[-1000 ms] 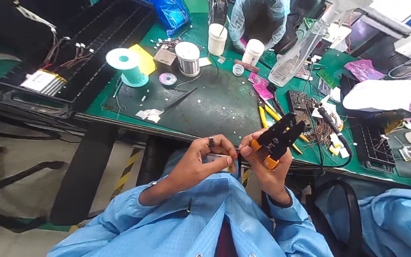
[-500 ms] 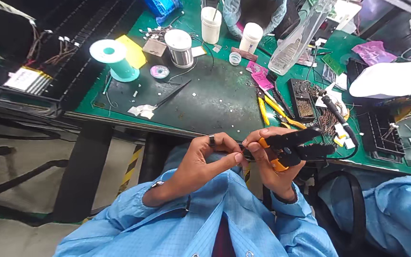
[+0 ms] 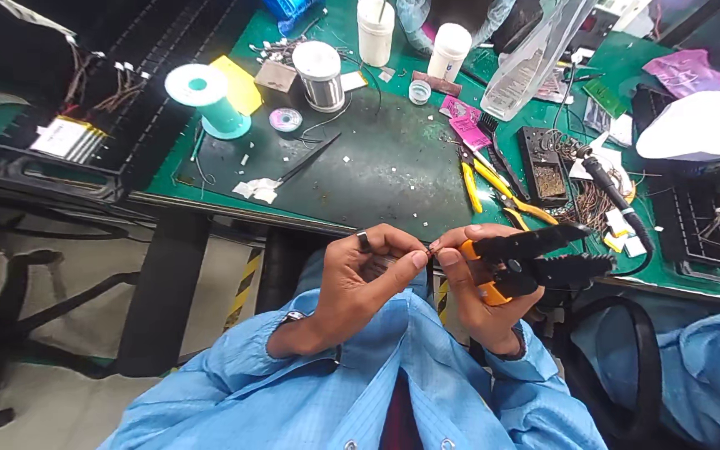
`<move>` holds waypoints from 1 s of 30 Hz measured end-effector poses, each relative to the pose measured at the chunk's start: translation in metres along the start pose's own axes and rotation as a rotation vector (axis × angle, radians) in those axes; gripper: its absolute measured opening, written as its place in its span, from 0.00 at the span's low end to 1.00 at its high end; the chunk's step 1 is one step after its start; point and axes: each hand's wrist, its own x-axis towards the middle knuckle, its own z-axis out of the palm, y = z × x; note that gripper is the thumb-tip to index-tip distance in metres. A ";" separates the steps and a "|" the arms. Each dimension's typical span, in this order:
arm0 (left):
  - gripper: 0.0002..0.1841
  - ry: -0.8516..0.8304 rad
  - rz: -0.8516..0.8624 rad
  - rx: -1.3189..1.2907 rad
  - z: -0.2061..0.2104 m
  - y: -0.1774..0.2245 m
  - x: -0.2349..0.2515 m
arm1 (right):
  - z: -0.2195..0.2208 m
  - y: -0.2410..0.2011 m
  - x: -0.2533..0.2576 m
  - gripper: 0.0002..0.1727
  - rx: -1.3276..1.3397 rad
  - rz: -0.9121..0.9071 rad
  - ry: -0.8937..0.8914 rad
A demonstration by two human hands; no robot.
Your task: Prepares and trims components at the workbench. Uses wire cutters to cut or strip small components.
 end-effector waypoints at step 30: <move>0.03 0.198 0.395 0.336 -0.003 0.007 0.003 | 0.024 0.002 -0.031 0.22 0.032 0.187 -0.217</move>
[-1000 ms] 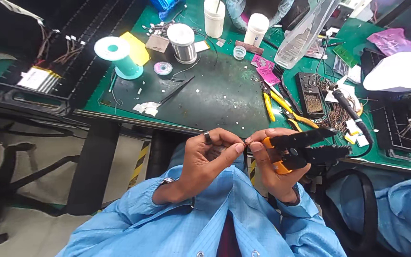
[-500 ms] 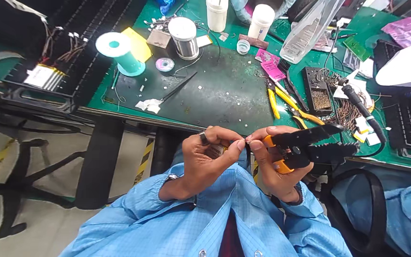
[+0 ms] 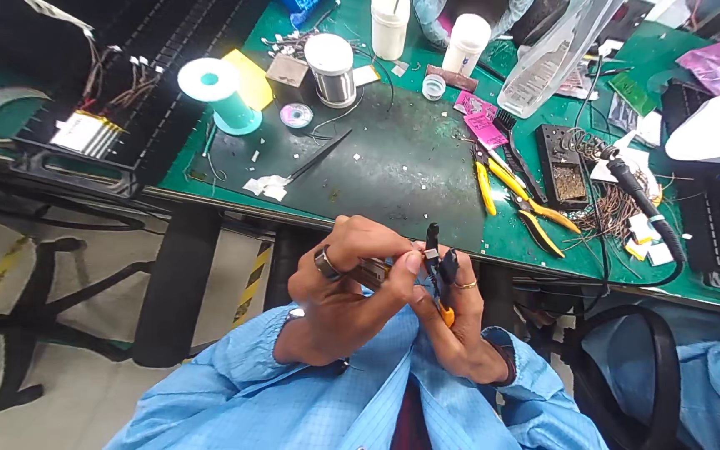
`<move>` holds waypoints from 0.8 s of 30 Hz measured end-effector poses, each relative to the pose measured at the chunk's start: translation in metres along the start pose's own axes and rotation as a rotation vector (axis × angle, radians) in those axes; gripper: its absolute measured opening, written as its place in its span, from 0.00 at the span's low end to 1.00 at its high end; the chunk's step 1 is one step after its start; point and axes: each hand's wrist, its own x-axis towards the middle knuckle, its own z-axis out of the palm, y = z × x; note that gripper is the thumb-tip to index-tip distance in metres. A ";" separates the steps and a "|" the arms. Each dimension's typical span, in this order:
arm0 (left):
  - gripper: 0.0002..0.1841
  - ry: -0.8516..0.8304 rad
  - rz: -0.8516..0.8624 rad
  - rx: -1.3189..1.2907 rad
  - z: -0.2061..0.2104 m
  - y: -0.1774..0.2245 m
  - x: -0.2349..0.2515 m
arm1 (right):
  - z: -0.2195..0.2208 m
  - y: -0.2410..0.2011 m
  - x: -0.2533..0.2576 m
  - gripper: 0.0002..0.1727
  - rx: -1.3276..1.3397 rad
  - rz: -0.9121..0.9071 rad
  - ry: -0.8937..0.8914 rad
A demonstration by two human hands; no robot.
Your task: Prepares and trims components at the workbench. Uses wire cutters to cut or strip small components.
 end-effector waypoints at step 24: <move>0.04 0.027 0.087 0.196 -0.001 -0.004 0.000 | 0.005 0.000 0.008 0.20 -0.058 0.012 0.007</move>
